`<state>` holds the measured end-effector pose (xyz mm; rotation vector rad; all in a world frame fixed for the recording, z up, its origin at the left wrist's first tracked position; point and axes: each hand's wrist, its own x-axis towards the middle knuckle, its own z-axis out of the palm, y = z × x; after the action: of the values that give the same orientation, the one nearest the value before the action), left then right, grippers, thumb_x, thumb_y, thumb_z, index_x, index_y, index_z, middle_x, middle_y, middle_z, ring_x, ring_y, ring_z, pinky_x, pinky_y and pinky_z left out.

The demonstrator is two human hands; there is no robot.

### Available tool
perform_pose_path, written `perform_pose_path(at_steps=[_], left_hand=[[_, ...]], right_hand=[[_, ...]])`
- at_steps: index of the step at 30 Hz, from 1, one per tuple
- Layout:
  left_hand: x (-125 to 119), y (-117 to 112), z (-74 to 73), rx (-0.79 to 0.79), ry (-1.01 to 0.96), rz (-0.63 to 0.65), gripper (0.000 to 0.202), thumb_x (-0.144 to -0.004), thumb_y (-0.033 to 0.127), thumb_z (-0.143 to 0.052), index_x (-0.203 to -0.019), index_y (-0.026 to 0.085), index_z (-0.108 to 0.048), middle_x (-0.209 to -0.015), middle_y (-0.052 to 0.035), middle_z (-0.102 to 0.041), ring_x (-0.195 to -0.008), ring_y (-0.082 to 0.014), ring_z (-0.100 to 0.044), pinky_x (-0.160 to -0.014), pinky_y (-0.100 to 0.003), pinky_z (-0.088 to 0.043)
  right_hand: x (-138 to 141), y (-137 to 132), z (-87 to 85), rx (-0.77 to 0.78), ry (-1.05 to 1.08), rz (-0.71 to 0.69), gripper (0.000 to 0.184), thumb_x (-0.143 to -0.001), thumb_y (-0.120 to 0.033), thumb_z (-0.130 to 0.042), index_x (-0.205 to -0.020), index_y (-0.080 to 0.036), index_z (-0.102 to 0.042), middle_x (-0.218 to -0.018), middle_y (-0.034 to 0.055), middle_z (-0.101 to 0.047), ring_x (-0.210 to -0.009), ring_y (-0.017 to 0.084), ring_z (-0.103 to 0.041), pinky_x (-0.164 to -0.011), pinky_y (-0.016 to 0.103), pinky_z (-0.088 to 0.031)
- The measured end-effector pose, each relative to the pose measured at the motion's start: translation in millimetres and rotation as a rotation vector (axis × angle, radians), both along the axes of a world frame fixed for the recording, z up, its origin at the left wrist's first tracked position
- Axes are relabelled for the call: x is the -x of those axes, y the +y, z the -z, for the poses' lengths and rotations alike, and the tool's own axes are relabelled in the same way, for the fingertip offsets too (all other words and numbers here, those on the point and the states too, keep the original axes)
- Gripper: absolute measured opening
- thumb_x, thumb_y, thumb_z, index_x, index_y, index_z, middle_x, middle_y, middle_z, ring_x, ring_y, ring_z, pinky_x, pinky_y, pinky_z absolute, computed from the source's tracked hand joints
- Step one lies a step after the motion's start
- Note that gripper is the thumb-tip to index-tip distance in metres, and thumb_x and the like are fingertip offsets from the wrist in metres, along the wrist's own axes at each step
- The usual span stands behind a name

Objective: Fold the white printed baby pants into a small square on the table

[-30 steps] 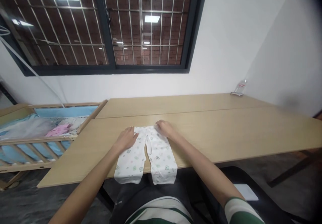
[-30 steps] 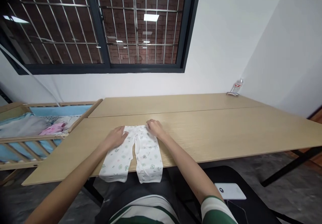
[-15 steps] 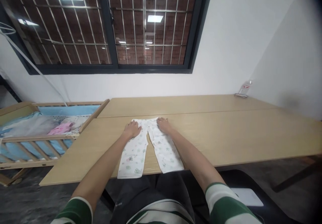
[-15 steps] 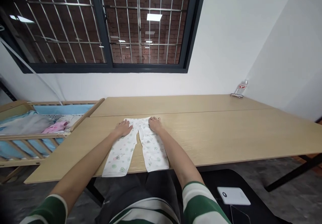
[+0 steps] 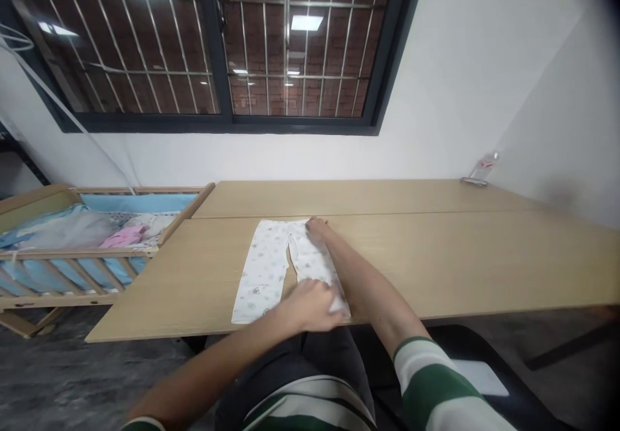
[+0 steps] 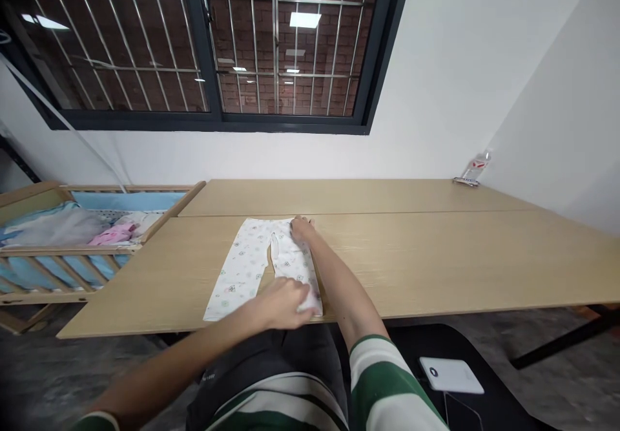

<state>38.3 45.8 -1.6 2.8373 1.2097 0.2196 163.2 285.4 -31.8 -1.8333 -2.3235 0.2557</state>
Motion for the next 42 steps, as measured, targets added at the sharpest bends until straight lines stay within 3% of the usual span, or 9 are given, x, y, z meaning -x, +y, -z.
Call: perform_pose_path(at_steps=[3,6,10,14,20,24,28,34,42], left_hand=[[-19.3,-20.0,6.3,0.118,-0.032,0.015,0.056,-0.093,0.060,-0.043,-0.109,0.013,-0.067,-0.097,-0.0179,-0.074,-0.090,-0.0374,-0.072,-0.078,-0.048,-0.056],[-28.3,-15.9,7.4,0.192,-0.041,-0.038,0.046,-0.092,0.049,-0.046,-0.108,0.013,-0.068,-0.098,-0.0194,-0.075,-0.090,-0.0391,-0.073,-0.078,-0.050,-0.056],[-27.0,-10.0,2.8,0.226,-0.079,-0.048,0.033,-0.089,0.038,-0.050,-0.099,0.014,-0.072,-0.093,-0.0186,-0.076,-0.087,-0.0364,-0.074,-0.076,-0.045,-0.056],[-14.7,-12.8,-1.3,0.251,-0.166,-0.074,0.028,-0.090,0.032,-0.047,-0.089,0.018,-0.071,-0.088,-0.0125,-0.076,-0.083,-0.0285,-0.074,-0.069,-0.034,-0.053],[17.0,-26.6,5.7,0.557,-0.943,-0.204,0.037,-0.098,0.044,-0.042,-0.079,0.020,-0.062,-0.078,-0.0050,-0.076,-0.066,-0.0156,-0.068,-0.061,-0.024,-0.048],[49.5,-45.9,6.2,0.543,-1.187,-0.339,0.041,-0.096,0.050,-0.047,-0.070,0.019,-0.057,-0.070,-0.0063,-0.074,-0.062,-0.0153,-0.065,-0.063,-0.026,-0.049],[87.4,-62.0,3.9,0.489,-1.178,-0.475,0.042,-0.095,0.051,-0.049,-0.070,0.019,-0.061,-0.071,-0.0057,-0.075,-0.060,-0.0147,-0.061,-0.061,-0.025,-0.046],[134.1,-70.4,16.7,0.395,-1.048,-0.647,0.045,-0.091,0.057,-0.050,-0.066,0.021,-0.060,-0.058,-0.0019,-0.068,-0.056,-0.0169,-0.060,-0.055,-0.025,-0.040],[156.0,-76.8,35.7,0.251,-0.718,-0.772,0.041,-0.096,0.045,-0.043,-0.063,0.023,-0.052,-0.057,-0.0009,-0.067,-0.058,-0.0176,-0.063,-0.061,-0.026,-0.038]], right_hand=[[-0.3,9.5,0.9,-0.015,0.120,0.094,0.043,-0.086,-0.014,-0.062,-0.129,-0.018,-0.062,-0.142,0.0159,-0.053,-0.128,0.030,-0.053,-0.106,0.040,-0.042],[-0.5,17.3,5.3,-0.020,0.251,0.217,0.044,-0.094,-0.027,-0.064,-0.136,-0.016,-0.055,-0.138,0.0149,-0.055,-0.119,0.027,-0.059,-0.099,0.041,-0.050],[-2.2,21.0,9.3,-0.002,0.424,0.310,0.023,-0.094,-0.029,-0.063,-0.102,-0.010,-0.071,-0.096,0.0085,-0.072,-0.090,0.022,-0.069,-0.076,0.031,-0.055],[-6.3,19.9,-0.9,0.007,0.601,0.317,0.010,-0.079,-0.018,-0.067,-0.076,-0.010,-0.072,-0.062,0.0031,-0.066,-0.067,0.017,-0.066,-0.058,0.021,-0.046],[9.4,22.0,-36.4,0.005,0.792,0.265,0.010,-0.077,-0.020,-0.069,-0.083,-0.012,-0.067,-0.063,0.0000,-0.062,-0.056,0.011,-0.057,-0.052,0.019,-0.043],[43.3,26.9,-54.0,0.000,0.842,0.235,0.015,-0.076,-0.022,-0.073,-0.085,-0.015,-0.063,-0.063,-0.0027,-0.059,-0.052,0.009,-0.052,-0.050,0.019,-0.041],[84.4,29.1,-55.8,-0.008,0.832,0.214,0.020,-0.073,-0.019,-0.075,-0.084,-0.017,-0.059,-0.062,-0.0039,-0.057,-0.054,0.009,-0.052,-0.051,0.019,-0.042],[139.0,27.6,-35.4,-0.032,0.732,0.175,0.023,-0.069,-0.014,-0.074,-0.086,-0.019,-0.059,-0.070,-0.0017,-0.061,-0.064,0.013,-0.057,-0.057,0.020,-0.044],[177.9,21.7,-9.7,-0.044,0.577,0.112,0.022,-0.070,-0.010,-0.066,-0.091,-0.018,-0.060,-0.090,0.0030,-0.065,-0.083,0.016,-0.060,-0.071,0.023,-0.046]])
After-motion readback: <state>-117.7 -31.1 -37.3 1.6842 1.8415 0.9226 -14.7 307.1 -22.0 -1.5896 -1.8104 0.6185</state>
